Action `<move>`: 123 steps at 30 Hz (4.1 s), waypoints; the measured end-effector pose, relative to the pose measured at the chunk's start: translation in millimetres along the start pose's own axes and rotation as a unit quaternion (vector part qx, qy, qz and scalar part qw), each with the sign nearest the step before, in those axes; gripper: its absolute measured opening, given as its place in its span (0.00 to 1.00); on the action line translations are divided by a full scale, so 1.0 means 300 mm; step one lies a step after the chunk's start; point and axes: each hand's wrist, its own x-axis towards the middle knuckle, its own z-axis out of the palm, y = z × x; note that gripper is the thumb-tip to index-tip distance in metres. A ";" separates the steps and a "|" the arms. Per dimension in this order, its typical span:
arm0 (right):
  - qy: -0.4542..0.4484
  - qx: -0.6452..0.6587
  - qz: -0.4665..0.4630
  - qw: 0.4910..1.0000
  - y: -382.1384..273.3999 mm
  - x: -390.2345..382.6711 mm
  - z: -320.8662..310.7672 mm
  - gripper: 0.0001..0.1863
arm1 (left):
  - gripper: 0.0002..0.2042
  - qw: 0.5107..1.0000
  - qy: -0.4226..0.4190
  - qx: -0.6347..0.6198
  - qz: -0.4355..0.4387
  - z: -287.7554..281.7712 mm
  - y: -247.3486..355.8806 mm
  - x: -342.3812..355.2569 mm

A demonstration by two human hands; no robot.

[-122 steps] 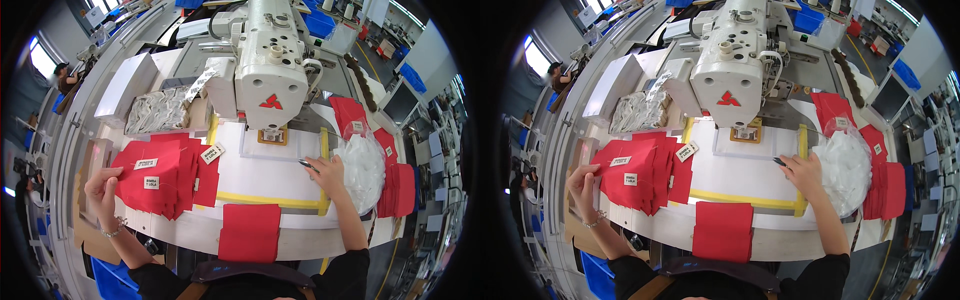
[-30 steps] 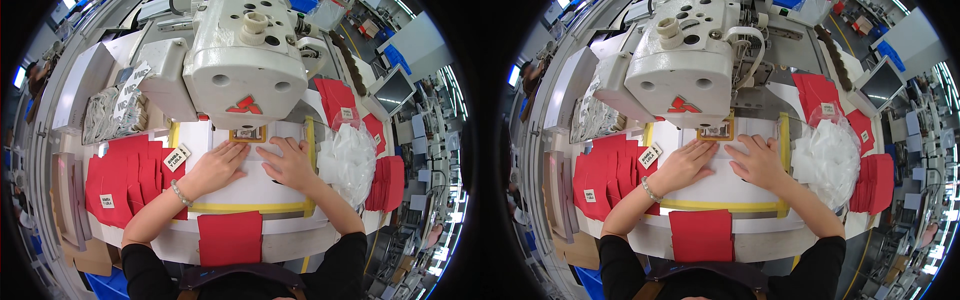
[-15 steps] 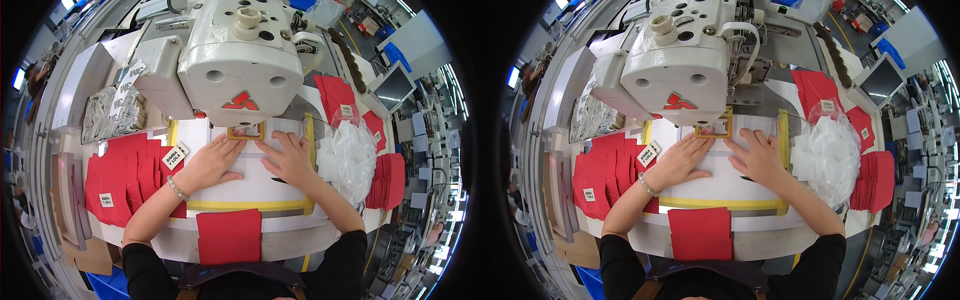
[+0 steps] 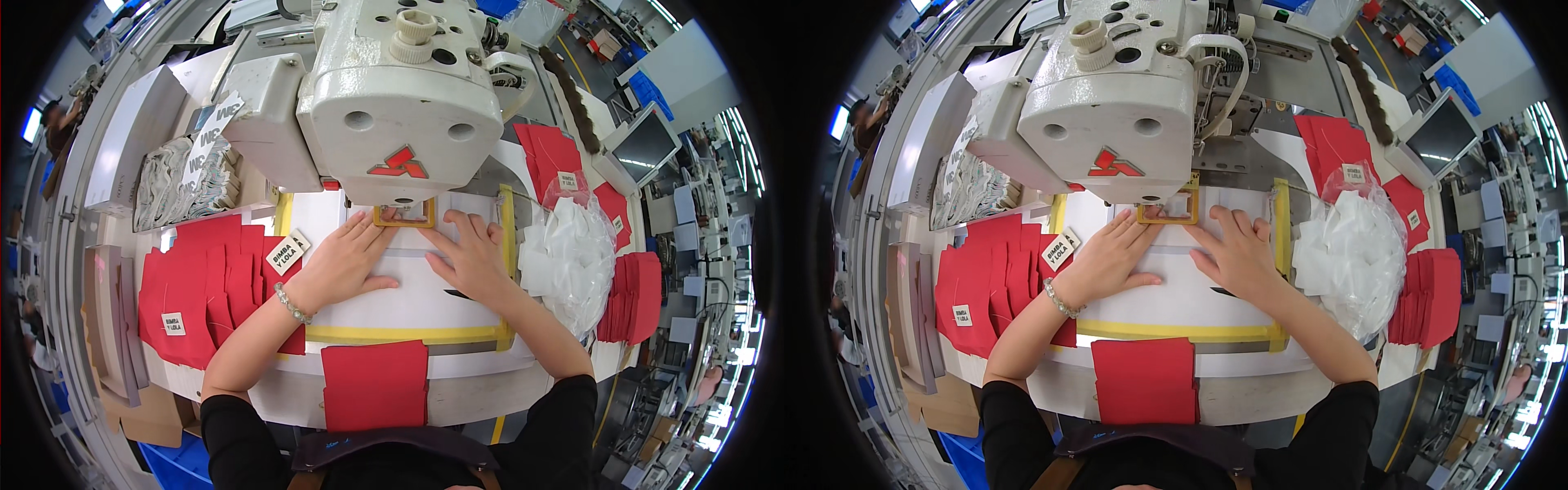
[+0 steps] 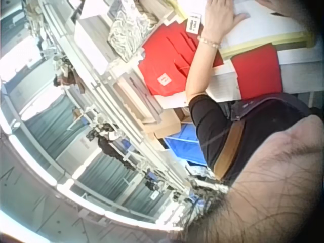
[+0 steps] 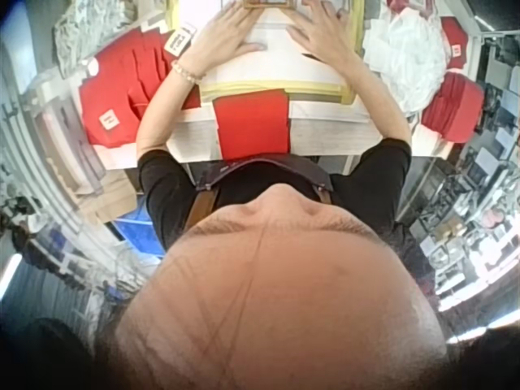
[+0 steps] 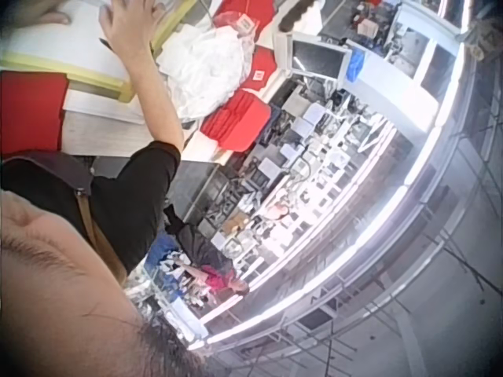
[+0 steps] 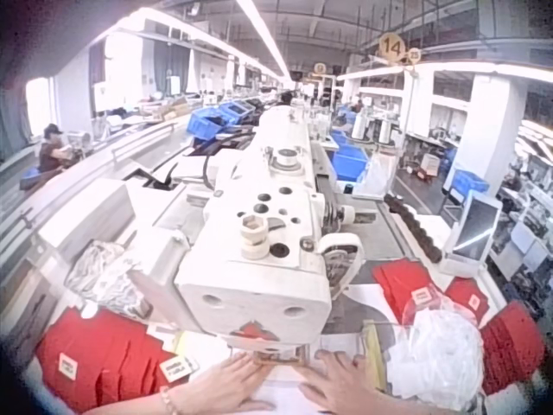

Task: The person uses a sewing machine to attach white rectangular labels to red fabric pieces. They repeatedly pick up a red piece, place it under the presser foot, align a label, sew it in place, and then trim the excess thread with scissors before stacking the finished item.

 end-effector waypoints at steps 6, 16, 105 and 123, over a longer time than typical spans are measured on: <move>0.000 0.002 0.005 1.000 0.002 -0.001 0.007 0.23 | 0.42 1.000 0.012 0.005 -0.001 0.009 0.003 -0.002; 0.016 -0.005 -0.004 1.000 0.008 0.003 0.011 0.23 | 0.48 0.996 0.046 0.004 -0.079 0.028 0.056 0.038; -0.061 0.468 0.155 0.868 -0.220 -0.338 -0.183 0.35 | 0.20 0.973 0.179 -0.125 0.076 -0.248 0.282 0.015; -0.036 0.561 0.308 0.768 0.076 -0.270 -0.174 0.47 | 0.11 0.950 0.170 0.116 0.236 0.039 0.160 0.072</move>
